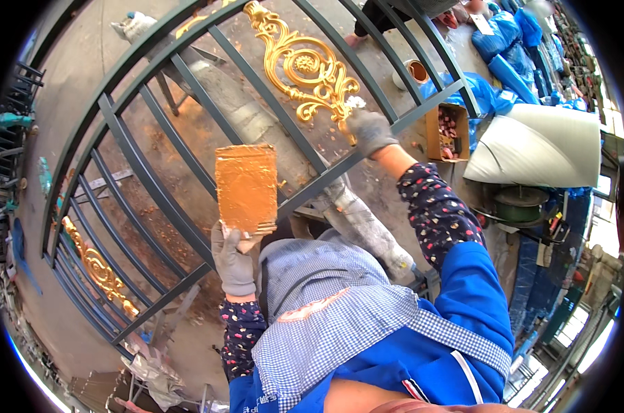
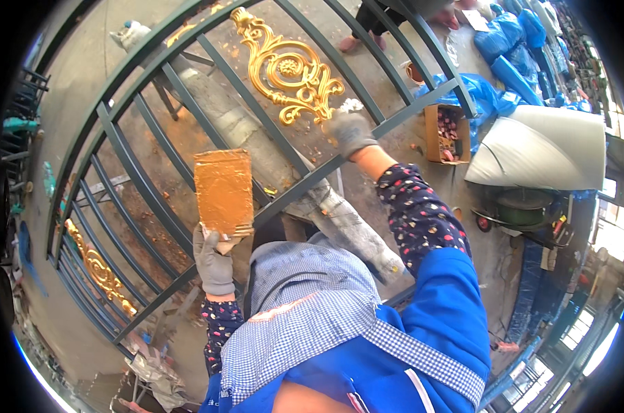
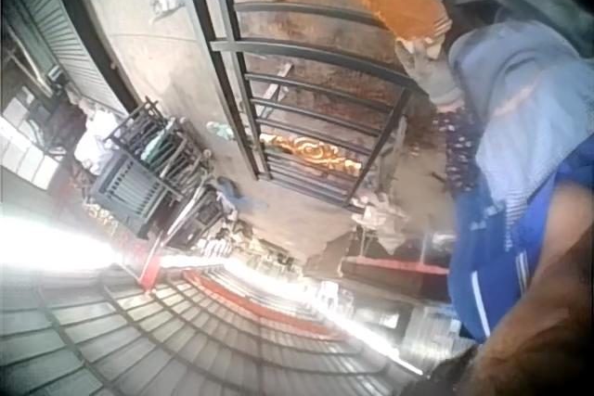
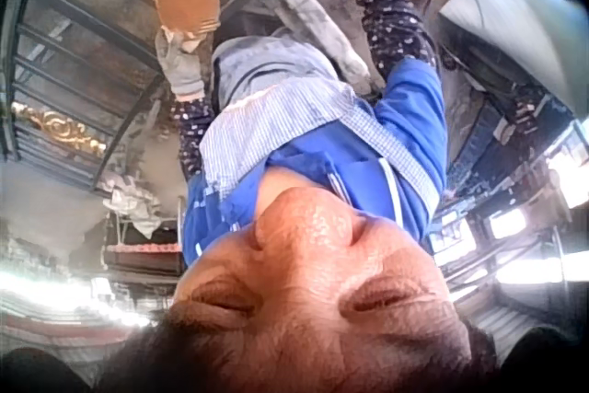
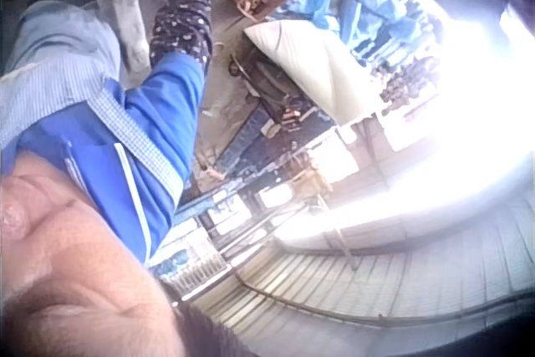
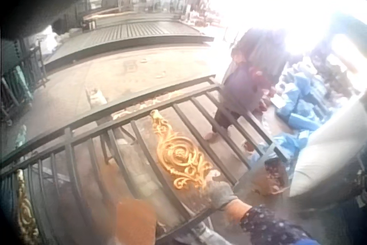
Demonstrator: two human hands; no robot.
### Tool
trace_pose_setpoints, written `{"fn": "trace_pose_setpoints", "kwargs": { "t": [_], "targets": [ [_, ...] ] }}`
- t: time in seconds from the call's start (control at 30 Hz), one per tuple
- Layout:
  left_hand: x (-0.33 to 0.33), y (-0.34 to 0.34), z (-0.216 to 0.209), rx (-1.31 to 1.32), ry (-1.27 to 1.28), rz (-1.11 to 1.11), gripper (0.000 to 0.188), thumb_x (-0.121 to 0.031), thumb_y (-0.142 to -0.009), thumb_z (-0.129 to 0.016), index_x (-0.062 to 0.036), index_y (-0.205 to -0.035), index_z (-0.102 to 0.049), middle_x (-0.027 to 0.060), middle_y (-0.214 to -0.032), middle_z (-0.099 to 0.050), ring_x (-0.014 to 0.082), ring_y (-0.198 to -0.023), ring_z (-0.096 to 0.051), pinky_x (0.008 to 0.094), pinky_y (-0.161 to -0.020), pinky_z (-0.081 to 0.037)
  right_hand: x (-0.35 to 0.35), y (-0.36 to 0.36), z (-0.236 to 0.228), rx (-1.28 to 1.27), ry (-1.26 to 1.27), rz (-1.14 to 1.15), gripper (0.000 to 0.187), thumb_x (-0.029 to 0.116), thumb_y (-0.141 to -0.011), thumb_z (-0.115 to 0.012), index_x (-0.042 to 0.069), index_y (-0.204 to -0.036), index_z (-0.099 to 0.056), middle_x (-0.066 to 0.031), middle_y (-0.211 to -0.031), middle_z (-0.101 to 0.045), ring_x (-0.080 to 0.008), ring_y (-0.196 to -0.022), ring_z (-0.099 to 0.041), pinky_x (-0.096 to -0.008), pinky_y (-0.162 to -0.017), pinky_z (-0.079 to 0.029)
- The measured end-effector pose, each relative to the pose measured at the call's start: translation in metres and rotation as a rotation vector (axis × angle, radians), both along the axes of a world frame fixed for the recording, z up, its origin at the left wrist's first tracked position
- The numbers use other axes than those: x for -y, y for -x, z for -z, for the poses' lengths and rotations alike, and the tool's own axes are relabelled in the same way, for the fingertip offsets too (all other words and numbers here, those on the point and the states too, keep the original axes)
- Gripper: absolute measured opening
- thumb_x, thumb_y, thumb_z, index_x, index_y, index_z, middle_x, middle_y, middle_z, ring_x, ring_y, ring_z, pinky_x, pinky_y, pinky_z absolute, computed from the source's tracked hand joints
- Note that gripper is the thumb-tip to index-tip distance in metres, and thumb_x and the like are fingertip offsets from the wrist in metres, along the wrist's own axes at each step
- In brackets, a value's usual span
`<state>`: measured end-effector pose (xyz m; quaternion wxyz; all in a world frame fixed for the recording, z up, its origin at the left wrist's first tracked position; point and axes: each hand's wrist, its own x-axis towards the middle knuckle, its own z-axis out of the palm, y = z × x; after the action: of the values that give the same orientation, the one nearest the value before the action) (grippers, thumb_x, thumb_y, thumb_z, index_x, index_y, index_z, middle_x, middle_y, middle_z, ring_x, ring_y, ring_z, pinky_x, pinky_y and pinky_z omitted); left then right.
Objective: The person uses a small brush to apply gold paint to the ornate scrollwork and horizontal bars of a metal gate. They hold a rectangular gold paint container in their left hand while painting with their right hand, working on the decorative elements and the frame of the gate.
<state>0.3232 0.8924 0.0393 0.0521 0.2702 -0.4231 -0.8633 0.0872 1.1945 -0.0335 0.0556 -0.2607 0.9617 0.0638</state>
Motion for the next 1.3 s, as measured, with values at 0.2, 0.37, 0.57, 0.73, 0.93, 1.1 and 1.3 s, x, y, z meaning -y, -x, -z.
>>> {"fn": "trace_pose_setpoints", "kwargs": {
  "t": [0.2, 0.37, 0.57, 0.73, 0.93, 1.1, 1.3],
  "targets": [
    [-0.027, -0.027, -0.01, -0.155, 1.014, 0.276, 0.04, -0.005, -0.092, -0.055, 0.0024, -0.131, -0.048, 0.0138, -0.124, -0.059, 0.0254, -0.111, -0.061, 0.0374, -0.095, -0.052, -0.04, -0.028, -0.079, -0.108, 0.691, 0.086, 0.018, 0.016, -0.077, -0.068, 0.013, -0.095, -0.068, -0.0061, -0.092, -0.065, -0.0284, -0.078, -0.068, -0.0398, -0.07, -0.053],
    [-0.07, -0.056, -0.023, -0.032, -0.022, 0.055, 0.039, -0.007, -0.095, -0.051, 0.0032, -0.132, -0.047, 0.0148, -0.127, -0.058, 0.0253, -0.113, -0.061, 0.0368, -0.094, -0.054, -0.01, -0.127, -0.144, 0.018, 1.157, -0.044, 0.028, 0.005, -0.075, -0.069, 0.007, -0.103, -0.068, -0.0086, -0.093, -0.066, -0.0221, -0.074, -0.067, -0.0306, -0.068, -0.053],
    [-0.111, -0.09, -0.035, -0.051, -0.086, 0.081, 0.038, -0.005, -0.094, -0.051, 0.0025, -0.131, -0.047, 0.0151, -0.125, -0.058, 0.0255, -0.111, -0.062, 0.0373, -0.094, -0.055, -0.002, -0.209, -0.151, 0.172, 1.169, 0.078, 0.027, 0.009, -0.076, -0.073, 0.007, -0.103, -0.067, -0.0088, -0.093, -0.065, -0.0248, -0.075, -0.067, -0.0332, -0.067, -0.053],
    [-0.123, -0.13, -0.024, -0.05, -0.055, 0.082, 0.037, -0.004, -0.093, -0.054, 0.0031, -0.129, -0.049, 0.0129, -0.114, -0.062, 0.0204, -0.1, -0.065, 0.0338, -0.089, -0.057, 0.008, -0.252, -0.154, -0.012, 1.056, 0.001, 0.023, 0.013, -0.079, -0.071, 0.007, -0.101, -0.067, -0.0099, -0.092, -0.065, -0.0272, -0.073, -0.067, -0.0345, -0.066, -0.053],
    [-0.097, -0.213, -0.036, -0.161, -0.168, -0.009, 0.035, -0.005, -0.094, -0.055, -0.0001, -0.129, -0.05, 0.0097, -0.108, -0.063, 0.0169, -0.092, -0.064, 0.0319, -0.083, -0.057, 0.054, -0.337, -0.163, 0.012, 0.921, -0.189, 0.031, 0.017, -0.077, -0.073, 0.012, -0.107, -0.065, -0.01, -0.098, -0.064, -0.0318, -0.082, -0.066, -0.0419, -0.074, -0.052],
    [-0.084, -0.314, -0.014, -0.21, -0.218, -0.309, 0.036, -0.005, -0.092, -0.058, -0.0001, -0.127, -0.051, 0.0086, -0.101, -0.064, 0.0151, -0.084, -0.063, 0.0298, -0.08, -0.057, 0.091, -0.413, -0.182, -0.019, 0.805, -0.387, 0.058, 0.016, -0.074, -0.076, 0.006, -0.128, -0.056, -0.0134, -0.108, -0.06, -0.0273, -0.084, -0.065, -0.0372, -0.07, -0.053],
    [-0.002, -0.443, -0.002, -0.195, 0.164, -0.581, 0.042, -0.001, -0.088, -0.058, 0.0011, -0.13, -0.051, 0.0115, -0.118, -0.062, 0.0201, -0.104, -0.063, 0.0315, -0.09, -0.053, 0.161, -0.477, -0.149, 0.295, 1.126, -0.456, 0.073, 0.001, -0.072, -0.074, 0.007, -0.14, -0.049, -0.0086, -0.104, -0.06, -0.0137, -0.065, -0.052, -0.0262, -0.059, -0.046]
  ]
}}
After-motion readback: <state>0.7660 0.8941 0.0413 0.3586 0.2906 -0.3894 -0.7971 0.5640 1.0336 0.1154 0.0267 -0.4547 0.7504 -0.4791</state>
